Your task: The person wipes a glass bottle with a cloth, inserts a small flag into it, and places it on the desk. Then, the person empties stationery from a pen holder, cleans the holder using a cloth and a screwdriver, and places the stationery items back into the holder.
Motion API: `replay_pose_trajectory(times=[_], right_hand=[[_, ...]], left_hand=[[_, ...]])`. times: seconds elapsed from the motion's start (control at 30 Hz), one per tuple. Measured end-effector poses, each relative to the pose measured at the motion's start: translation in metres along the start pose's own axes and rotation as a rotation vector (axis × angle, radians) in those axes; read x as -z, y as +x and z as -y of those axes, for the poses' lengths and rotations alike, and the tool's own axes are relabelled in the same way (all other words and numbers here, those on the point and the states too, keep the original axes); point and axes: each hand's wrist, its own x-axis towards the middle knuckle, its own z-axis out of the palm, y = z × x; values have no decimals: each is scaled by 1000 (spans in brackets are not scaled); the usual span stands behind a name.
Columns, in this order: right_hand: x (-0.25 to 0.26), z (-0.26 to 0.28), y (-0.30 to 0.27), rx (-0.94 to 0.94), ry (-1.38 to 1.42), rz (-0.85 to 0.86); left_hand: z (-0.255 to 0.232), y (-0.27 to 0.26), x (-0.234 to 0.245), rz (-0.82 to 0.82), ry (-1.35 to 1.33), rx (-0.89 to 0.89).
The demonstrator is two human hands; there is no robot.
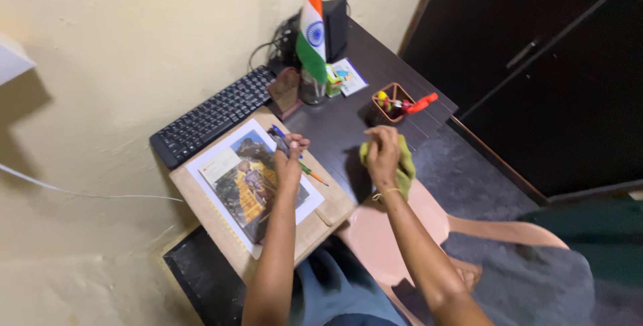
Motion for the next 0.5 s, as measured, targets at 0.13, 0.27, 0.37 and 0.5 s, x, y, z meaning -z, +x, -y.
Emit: replay_pose_trajectory(times=[0.13, 0.27, 0.37, 0.5], right_hand=[[-13, 66, 49, -20, 395, 102], [-19, 97, 77, -46, 760, 93], [-34, 76, 75, 0, 560, 100], [-53, 1, 41, -53, 222, 255]], left_hand=[[-1, -5, 2, 147, 179, 41], [31, -4, -6, 285, 295, 38], [47, -3, -27, 233, 176, 57], [29, -1, -36, 27, 88, 14]])
